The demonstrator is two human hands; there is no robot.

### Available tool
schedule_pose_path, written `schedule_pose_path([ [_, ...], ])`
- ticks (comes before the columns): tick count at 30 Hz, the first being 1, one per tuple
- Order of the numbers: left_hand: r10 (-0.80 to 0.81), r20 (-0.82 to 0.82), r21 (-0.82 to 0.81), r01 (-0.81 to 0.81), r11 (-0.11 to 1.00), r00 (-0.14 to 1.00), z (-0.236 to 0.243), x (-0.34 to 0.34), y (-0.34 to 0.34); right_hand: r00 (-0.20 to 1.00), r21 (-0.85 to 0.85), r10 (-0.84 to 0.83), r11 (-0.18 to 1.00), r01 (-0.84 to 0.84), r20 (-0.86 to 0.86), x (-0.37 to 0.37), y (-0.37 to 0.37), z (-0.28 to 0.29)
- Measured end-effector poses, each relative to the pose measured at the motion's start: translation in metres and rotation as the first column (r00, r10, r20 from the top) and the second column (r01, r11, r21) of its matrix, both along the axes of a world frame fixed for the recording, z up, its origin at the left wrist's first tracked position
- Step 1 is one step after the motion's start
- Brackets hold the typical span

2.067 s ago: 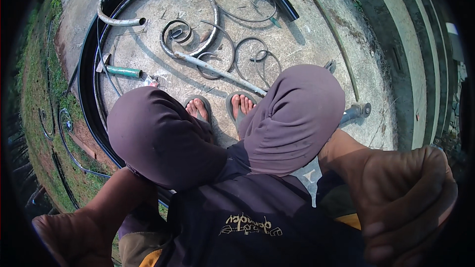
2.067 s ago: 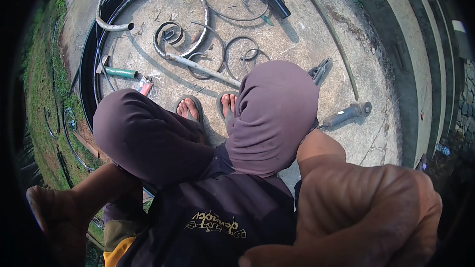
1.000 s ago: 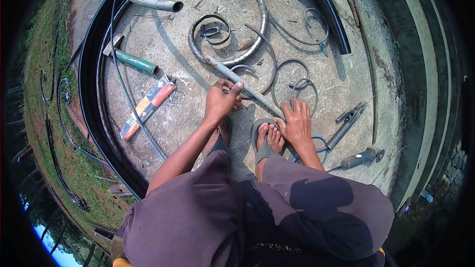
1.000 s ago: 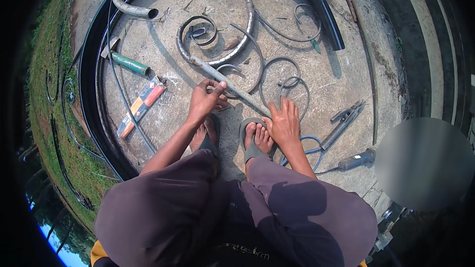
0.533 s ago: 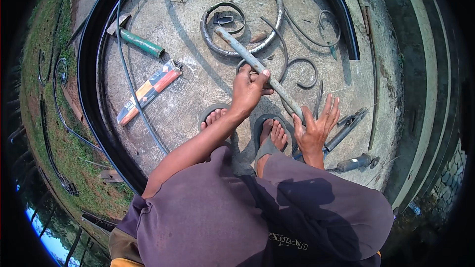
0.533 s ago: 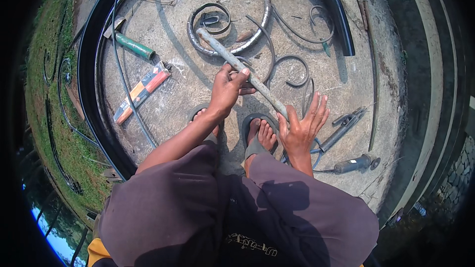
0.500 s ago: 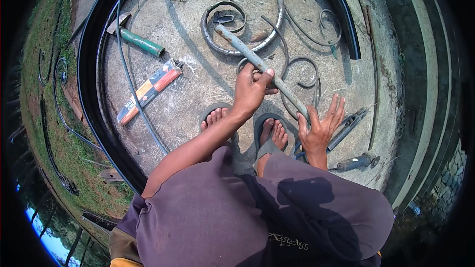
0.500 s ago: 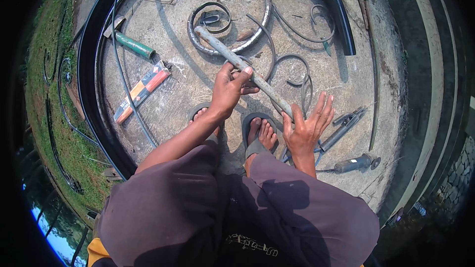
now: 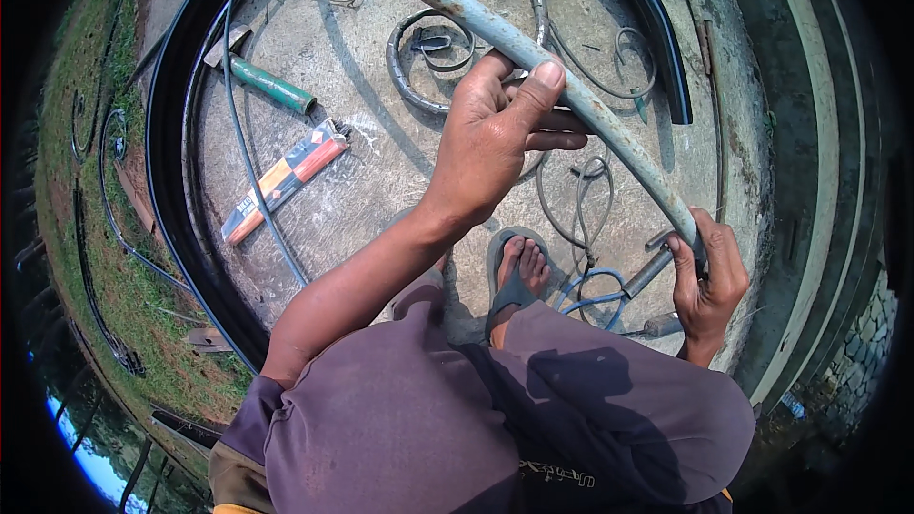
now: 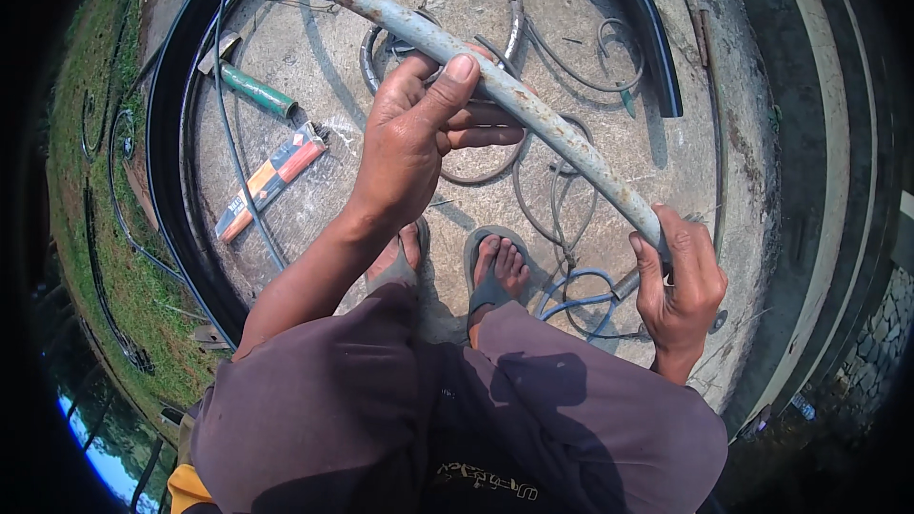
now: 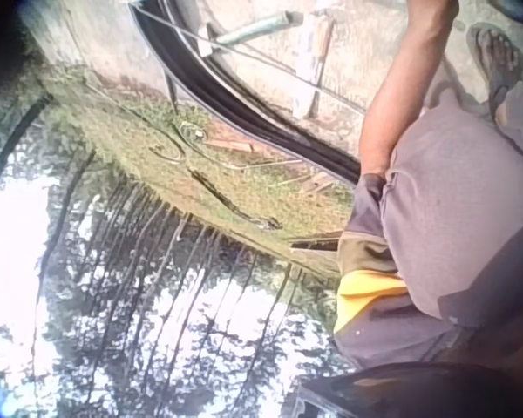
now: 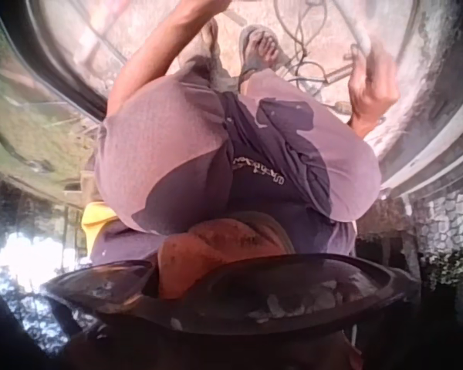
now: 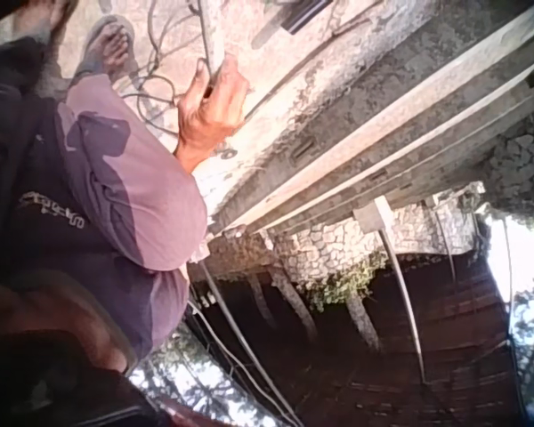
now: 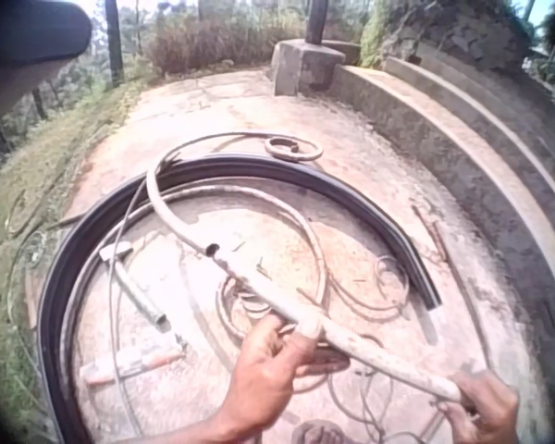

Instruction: The person prepares and welds a metal frame by positioning curved and straight metal rods, checking the alignment, and using a welding tool to join the components together. They use an angle grinder to cut or smooth metal pieces and wear eye protection during the welding process.

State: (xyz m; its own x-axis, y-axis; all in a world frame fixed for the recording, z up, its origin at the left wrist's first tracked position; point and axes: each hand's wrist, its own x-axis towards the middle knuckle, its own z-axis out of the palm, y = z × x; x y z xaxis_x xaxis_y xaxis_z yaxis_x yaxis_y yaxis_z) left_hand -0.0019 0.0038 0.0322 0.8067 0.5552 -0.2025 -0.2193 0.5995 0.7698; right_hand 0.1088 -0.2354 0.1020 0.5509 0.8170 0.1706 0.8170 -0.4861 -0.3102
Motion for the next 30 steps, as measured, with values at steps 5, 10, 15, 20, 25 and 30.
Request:
schedule_pose_path([
  [5, -0.003, 0.007, -0.039, 0.004, 0.999, 1.000, -0.001, 0.001, 0.003, 0.998, -0.017, 0.031, 0.999, -0.031, 0.053, 0.002, 0.002, 0.009],
  [10, -0.017, 0.001, -0.017, 0.017, 1.000, 1.000, 0.000, -0.003, 0.008, 0.994, -0.073, 0.077, 0.995, -0.071, 0.082, 0.007, 0.010, 0.029],
  [15, -0.007, 0.039, -0.057, 0.009, 0.998, 0.999, -0.004, 0.000, 0.015, 0.991, -0.145, 0.075, 0.988, -0.059, 0.107, 0.005, 0.023, 0.040],
  [20, -0.022, 0.064, -0.026, 0.024, 0.999, 0.998, -0.007, 0.001, 0.017, 0.983, -0.131, 0.082, 0.990, -0.060, 0.167, 0.004, 0.024, 0.040],
  [25, -0.029, 0.091, -0.034, 0.032, 0.999, 0.995, -0.006, -0.001, 0.021, 0.978, -0.112, 0.093, 0.991, -0.072, 0.189, 0.000, 0.028, 0.041],
  [30, -0.016, 0.105, -0.068, 0.023, 0.997, 0.994, -0.003, 0.000, 0.022, 0.978, -0.135, 0.076, 0.990, -0.050, 0.194, -0.003, 0.029, 0.045],
])
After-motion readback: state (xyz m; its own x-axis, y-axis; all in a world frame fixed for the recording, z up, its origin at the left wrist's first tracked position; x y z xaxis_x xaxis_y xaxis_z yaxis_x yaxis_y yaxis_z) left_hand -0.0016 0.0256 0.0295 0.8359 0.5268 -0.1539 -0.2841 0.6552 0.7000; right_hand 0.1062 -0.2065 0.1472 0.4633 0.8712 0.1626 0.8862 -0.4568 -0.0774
